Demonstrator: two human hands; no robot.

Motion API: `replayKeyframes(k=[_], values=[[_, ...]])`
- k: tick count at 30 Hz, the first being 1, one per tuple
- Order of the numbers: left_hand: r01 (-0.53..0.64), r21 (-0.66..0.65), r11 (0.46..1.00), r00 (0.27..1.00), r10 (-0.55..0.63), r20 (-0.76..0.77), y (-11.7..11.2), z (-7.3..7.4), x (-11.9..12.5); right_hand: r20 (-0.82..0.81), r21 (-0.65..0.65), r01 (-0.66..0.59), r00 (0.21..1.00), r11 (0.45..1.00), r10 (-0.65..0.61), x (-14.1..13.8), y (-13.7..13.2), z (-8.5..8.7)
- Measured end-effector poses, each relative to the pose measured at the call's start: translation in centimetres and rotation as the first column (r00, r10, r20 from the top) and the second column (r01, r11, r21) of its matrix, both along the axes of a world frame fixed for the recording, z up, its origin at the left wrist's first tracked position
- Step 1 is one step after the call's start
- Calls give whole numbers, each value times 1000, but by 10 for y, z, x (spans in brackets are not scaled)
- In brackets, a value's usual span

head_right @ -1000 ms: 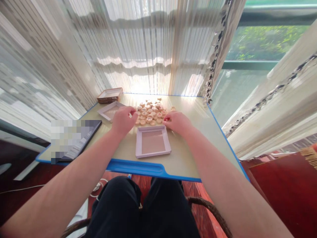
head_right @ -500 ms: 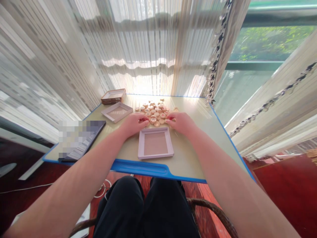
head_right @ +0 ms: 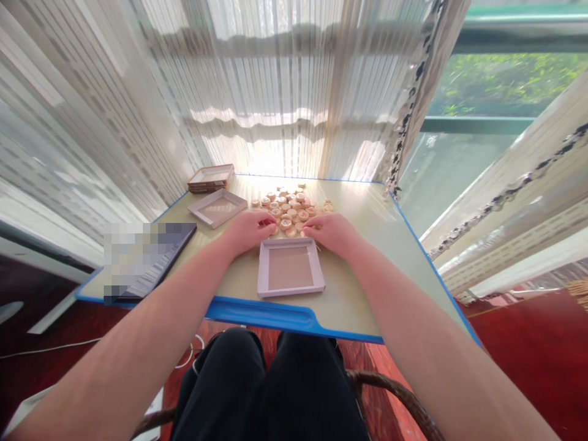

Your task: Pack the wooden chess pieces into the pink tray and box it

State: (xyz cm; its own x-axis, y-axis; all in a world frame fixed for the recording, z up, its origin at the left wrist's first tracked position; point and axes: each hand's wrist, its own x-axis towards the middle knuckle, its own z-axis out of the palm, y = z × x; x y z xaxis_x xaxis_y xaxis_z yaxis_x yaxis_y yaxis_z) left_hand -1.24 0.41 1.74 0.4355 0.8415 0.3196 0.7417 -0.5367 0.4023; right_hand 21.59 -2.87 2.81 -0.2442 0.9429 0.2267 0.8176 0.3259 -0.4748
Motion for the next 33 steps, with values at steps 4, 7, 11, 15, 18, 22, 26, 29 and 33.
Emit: replayKeyframes(k=[4, 7, 11, 15, 18, 22, 26, 29, 33], values=[[-10, -42, 999, 1000, 10, 12, 1, 0, 0, 8, -22, -3, 1000, 1000, 3, 0, 2, -1], [-5, -57, 998, 999, 7, 33, 1, -1, -1, 3, -4, -23, 1000, 1000, 23, -1, 2, -3], [-9, -48, 999, 999, 11, 44, 3, -2, 1, 25, -14, -15, 1000, 1000, 15, -3, 1, -1], [-23, 4, 1000, 992, 22, 126, 3, -3, 2, 76, -46, 51, 996, 998, -48, -2, 0, 3], [-30, 40, 999, 987, 23, 161, 3, -3, 1, 63, -71, 88, 994, 994, -83, -2, -1, 5], [-6, 13, 1000, 989, 4, 147, 4, -4, -1, 30, -84, 81, 996, 993, -79, -2, -3, 6], [18, -47, 999, 985, -9, 170, 6, -5, -3, 28, -66, 66, 998, 996, -64, -1, -2, 4], [48, -87, 995, 978, -30, 204, 6, -5, -5, 24, -47, 87, 996, 995, -86, 1, 0, 3], [45, -82, 996, 980, -28, 195, 3, -2, -3, 52, -69, 119, 992, 991, -115, 3, 0, 2]])
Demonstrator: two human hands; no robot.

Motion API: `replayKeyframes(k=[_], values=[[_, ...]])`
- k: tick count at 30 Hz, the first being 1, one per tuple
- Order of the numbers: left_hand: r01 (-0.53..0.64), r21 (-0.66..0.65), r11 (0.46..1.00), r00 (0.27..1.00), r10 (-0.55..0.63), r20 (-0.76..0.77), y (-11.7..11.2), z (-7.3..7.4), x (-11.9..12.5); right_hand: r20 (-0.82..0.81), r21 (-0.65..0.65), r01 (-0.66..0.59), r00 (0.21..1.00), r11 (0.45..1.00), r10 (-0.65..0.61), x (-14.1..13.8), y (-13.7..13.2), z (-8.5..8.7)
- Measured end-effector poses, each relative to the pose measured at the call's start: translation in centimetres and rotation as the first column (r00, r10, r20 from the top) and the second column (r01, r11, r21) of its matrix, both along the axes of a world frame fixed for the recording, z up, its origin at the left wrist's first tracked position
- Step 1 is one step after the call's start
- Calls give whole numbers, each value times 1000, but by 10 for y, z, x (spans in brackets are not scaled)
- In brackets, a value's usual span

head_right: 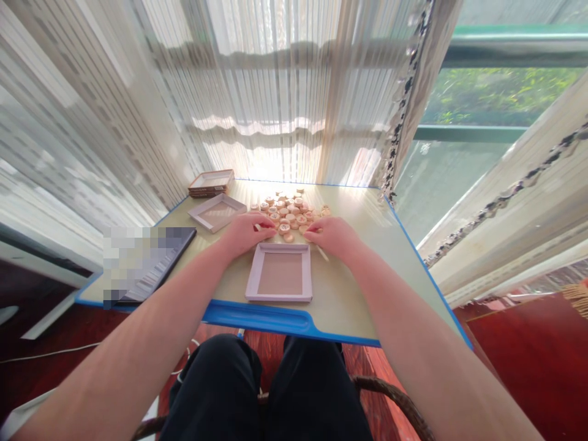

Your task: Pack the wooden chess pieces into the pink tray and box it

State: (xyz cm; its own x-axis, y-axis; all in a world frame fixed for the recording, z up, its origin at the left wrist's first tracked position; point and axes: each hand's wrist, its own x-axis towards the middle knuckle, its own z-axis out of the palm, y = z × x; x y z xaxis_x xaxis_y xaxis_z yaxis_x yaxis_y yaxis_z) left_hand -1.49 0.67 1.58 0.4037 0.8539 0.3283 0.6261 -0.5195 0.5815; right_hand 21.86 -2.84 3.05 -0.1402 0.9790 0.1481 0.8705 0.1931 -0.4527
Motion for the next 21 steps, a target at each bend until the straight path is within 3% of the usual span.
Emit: replayKeyframes(k=[6, 10, 13, 18, 21], values=[[-110, 133, 985, 992, 117, -51, -1, 4, 1, 104, -2, -4, 995, 1000, 4, 1, 1, 0], [-230, 124, 965, 967, 241, -83, 1, 3, -1, 143, 30, -2, 990, 1000, -3, 0, 0, 0], [-253, 59, 966, 959, 258, -117, -1, 5, -2, 108, 42, -22, 994, 999, 17, -2, -2, 0], [-180, -165, 970, 979, 160, -127, -4, 11, -3, 46, 93, 40, 998, 995, -44, -3, -2, -2], [-161, -187, 969, 981, 136, -138, -4, 10, -4, 68, 87, 9, 998, 996, -15, -3, 0, -3]])
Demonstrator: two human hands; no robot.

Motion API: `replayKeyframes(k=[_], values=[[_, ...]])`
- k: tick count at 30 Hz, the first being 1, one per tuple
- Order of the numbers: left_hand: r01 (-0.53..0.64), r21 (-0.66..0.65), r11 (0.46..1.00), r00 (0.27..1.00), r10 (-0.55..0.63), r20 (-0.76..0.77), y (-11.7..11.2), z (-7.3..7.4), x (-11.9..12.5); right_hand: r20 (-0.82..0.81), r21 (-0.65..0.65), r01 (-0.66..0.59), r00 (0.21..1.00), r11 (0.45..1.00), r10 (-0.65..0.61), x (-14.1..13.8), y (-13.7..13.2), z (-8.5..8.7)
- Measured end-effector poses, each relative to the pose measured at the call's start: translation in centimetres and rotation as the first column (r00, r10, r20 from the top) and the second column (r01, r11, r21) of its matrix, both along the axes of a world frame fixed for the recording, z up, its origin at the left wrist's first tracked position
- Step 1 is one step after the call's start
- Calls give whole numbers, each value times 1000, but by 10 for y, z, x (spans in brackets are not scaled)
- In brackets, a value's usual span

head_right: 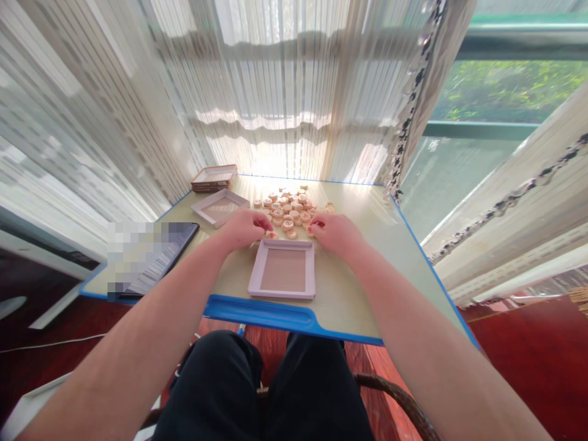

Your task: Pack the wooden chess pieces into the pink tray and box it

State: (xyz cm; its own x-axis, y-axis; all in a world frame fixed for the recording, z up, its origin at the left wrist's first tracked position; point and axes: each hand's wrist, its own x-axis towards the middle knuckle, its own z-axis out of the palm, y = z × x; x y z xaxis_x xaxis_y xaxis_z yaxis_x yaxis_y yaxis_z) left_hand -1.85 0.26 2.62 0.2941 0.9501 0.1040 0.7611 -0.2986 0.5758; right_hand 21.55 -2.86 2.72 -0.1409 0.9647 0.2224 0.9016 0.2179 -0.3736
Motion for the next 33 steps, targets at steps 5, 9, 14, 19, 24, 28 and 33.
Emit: replayKeyframes(k=[5, 9, 14, 19, 24, 28, 33], values=[[-16, 24, 1000, 1000, 16, -3, 1, -3, 1, -16, 31, -64, 998, 997, 65, 1, 1, -2], [-22, -30, 999, 999, 21, -32, 3, -2, -2, -57, 91, -49, 997, 995, 55, 0, 2, -3], [100, -103, 990, 994, -105, -40, 7, -4, -9, -37, 43, -27, 999, 999, 29, 0, 3, -4], [179, -129, 975, 982, -184, -29, 5, -1, -11, 6, 34, 24, 1000, 999, -24, 1, 3, -3], [197, -153, 968, 980, -197, 15, 2, 4, -13, 3, -1, 38, 999, 999, -38, 2, 4, -2], [203, -175, 964, 979, -195, 58, 3, 5, -15, 10, -16, 31, 999, 999, -31, 3, 4, 0], [226, -201, 953, 974, -216, 68, 7, 3, -16, 22, -7, 67, 998, 998, -67, 1, 2, 0]])
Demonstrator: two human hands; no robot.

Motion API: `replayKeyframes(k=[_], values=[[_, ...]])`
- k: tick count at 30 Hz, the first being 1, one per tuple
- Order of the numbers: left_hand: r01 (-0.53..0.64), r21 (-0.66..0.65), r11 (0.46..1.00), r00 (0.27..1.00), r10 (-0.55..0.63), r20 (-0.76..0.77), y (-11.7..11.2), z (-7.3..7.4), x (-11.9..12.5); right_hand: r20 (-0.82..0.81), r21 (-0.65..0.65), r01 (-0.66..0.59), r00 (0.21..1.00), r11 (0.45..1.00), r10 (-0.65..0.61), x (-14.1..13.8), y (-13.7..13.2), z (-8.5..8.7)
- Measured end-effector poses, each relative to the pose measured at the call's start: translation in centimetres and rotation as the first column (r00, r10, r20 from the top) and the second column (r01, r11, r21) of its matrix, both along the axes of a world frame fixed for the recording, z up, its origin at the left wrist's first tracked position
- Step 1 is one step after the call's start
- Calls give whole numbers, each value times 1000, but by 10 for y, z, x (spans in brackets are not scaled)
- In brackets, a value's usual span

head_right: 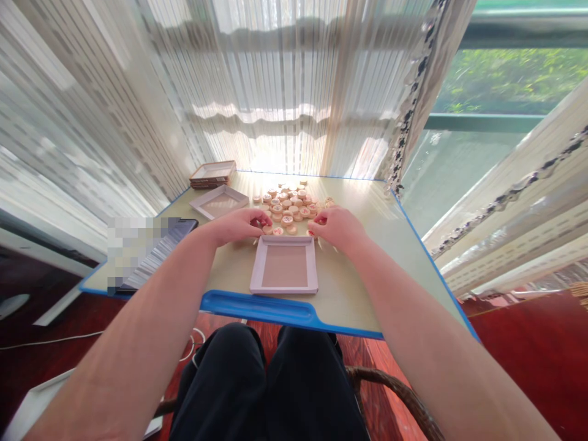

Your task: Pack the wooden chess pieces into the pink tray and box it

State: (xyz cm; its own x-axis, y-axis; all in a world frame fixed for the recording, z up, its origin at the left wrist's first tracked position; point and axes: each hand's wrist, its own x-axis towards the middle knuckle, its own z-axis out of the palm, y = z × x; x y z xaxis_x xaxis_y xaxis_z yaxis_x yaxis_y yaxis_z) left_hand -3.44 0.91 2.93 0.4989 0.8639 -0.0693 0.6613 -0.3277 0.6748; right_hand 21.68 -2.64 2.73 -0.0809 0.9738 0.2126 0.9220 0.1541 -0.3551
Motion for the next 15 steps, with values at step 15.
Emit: replayKeyframes(k=[15], values=[[-53, 181, 982, 993, 72, -96, 0, -2, 7, 105, 52, -105, 990, 993, 99, -3, 4, -7]])
